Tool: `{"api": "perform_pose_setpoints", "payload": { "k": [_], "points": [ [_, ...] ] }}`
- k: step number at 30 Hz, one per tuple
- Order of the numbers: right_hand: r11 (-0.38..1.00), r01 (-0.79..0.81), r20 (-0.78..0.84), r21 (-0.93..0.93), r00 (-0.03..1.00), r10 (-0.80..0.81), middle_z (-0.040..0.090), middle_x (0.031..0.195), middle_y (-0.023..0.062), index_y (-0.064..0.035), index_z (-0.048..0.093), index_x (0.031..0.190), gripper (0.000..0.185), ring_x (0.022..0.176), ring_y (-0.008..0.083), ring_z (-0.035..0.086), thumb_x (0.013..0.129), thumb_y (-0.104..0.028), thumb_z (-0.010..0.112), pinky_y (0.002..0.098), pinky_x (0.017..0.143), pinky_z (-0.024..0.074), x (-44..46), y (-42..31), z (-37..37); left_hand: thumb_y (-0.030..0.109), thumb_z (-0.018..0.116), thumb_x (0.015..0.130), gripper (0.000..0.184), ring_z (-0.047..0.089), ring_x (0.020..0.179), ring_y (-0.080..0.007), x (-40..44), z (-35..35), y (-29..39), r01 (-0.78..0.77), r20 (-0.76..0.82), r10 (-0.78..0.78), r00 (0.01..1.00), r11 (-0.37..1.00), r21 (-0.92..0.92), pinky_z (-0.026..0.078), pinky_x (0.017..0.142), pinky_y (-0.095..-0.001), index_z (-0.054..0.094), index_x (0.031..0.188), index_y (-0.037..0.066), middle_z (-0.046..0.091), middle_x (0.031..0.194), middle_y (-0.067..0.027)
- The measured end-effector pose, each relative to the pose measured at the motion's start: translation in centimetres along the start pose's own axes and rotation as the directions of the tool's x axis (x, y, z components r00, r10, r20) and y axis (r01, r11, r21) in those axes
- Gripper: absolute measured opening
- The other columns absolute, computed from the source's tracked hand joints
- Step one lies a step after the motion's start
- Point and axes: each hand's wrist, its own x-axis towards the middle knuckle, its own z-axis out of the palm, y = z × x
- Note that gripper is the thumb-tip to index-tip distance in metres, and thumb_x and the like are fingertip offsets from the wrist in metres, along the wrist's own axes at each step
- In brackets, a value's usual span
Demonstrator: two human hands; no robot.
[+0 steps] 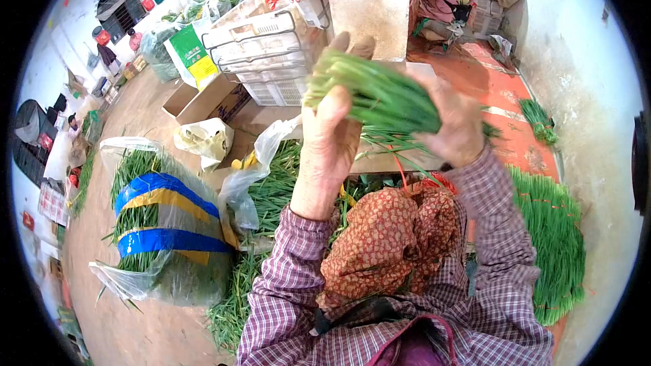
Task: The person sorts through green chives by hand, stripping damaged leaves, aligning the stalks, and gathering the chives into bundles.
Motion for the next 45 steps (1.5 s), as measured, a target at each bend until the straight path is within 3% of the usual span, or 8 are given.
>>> {"api": "perform_pose_setpoints", "payload": {
  "k": [2,5,10,21,35,37,41,45],
  "points": [
    [0.99,-0.025,0.063,-0.137,0.997,0.034,0.066,0.106,0.0093,-0.0192,0.051,0.127,0.078,0.088,0.0265,0.066,0.056,-0.009,0.08,0.0355,0.074,0.0549,0.0,3.6,-0.8,0.035,0.078,0.075,0.079,0.047,0.122,-0.0244,0.9,-2.5,-1.6,-0.03,0.029,0.03,0.999,0.999,-0.021,0.035,0.107,-0.04,0.039,0.134,-0.002,0.049,0.13,-0.0155],
    [0.964,-0.042,0.149,-0.263,0.985,0.084,0.066,0.107,0.0075,-0.0228,0.049,0.129,0.081,0.086,0.0253,0.066,0.056,-0.01,0.081,0.0359,0.071,0.0548,-0.6,8.0,0.0,0.026,0.074,0.08,0.054,0.058,0.104,-0.0183,1.1,-10.2,-5.4,0.131,-0.272,-0.045,0.961,0.944,0.304,0.046,0.091,-0.0304,0.053,0.119,-0.004,0.06,0.112,-0.0111],
    [0.96,-0.101,0.327,-0.26,0.926,0.186,0.067,0.102,0.0051,-0.0268,0.048,0.129,0.081,0.082,0.0269,0.066,0.057,-0.016,0.083,0.0396,0.071,0.0545,-4.2,14.0,5.7,0.017,0.072,0.081,0.02,0.057,0.066,-0.0123,-0.7,-18.3,-10.8,0.285,-0.309,0.034,0.951,0.299,0.911,0.046,0.064,-0.0267,0.066,0.087,-0.002,0.065,0.076,-0.0048],
    [0.917,-0.328,0.624,-0.226,0.675,0.395,0.057,0.117,0.0091,-0.026,0.046,0.133,0.08,0.114,0.0293,0.051,0.063,-0.051,0.076,0.0431,0.099,0.0428,-8.0,19.9,14.3,0.03,0.07,0.078,0.031,0.053,0.089,-0.0311,-0.1,-19.4,-14.0,0.181,-0.174,0.05,0.984,-0.254,0.95,0.042,0.081,-0.0419,0.07,0.091,0.002,0.06,0.085,-0.0143],
    [0.918,-0.374,0.497,-0.13,0.777,0.387,0.06,0.111,0.008,-0.0207,0.053,0.127,0.077,0.108,0.028,0.054,0.065,-0.064,0.067,0.043,0.097,0.0428,-9.6,21.2,15.2,0.027,0.074,0.072,0.032,0.059,0.082,-0.0272,1.3,-21.3,-16.5,0.355,-0.341,0.103,0.934,-0.203,0.912,0.045,0.075,-0.0376,0.069,0.082,-0.004,0.063,0.083,-0.0141],
    [0.914,-0.391,0.504,-0.109,0.771,0.39,0.059,0.114,0.0084,-0.0202,0.052,0.127,0.077,0.109,0.0284,0.053,0.066,-0.063,0.068,0.0429,0.097,0.0425,-9.6,21.4,15.2,0.019,0.071,0.074,0.027,0.058,0.072,-0.0169,1.4,-20.6,-15.5,0.405,-0.423,0.1,0.9,0.166,0.899,0.046,0.067,-0.0296,0.067,0.084,-0.005,0.064,0.078,-0.0085],
    [0.896,-0.432,0.52,-0.107,0.743,0.421,0.058,0.121,0.0095,-0.0182,0.052,0.129,0.076,0.114,0.0296,0.052,0.068,-0.063,0.067,0.0424,0.098,0.0416,-9.8,21.9,15.4,0.013,0.067,0.077,0.013,0.053,0.069,-0.0072,-1.0,-18.2,-8.8,0.483,-0.5,-0.119,0.858,0.52,0.705,0.043,0.065,-0.0233,0.067,0.081,0.001,0.062,0.075,-0.0006],
    [0.848,-0.53,0.526,-0.014,0.717,0.457,0.058,0.122,0.0132,-0.015,0.053,0.128,0.077,0.116,0.0313,0.052,0.07,-0.063,0.065,0.0419,0.099,0.0409,-9.8,22.9,15.5,0.018,0.075,0.076,0.023,0.05,0.064,-0.0065,-2.2,-16.0,-4.3,0.36,-0.089,-0.727,0.681,0.227,0.905,0.04,0.059,-0.0243,0.066,0.065,0.001,0.059,0.064,0.0002]
  ]
}}
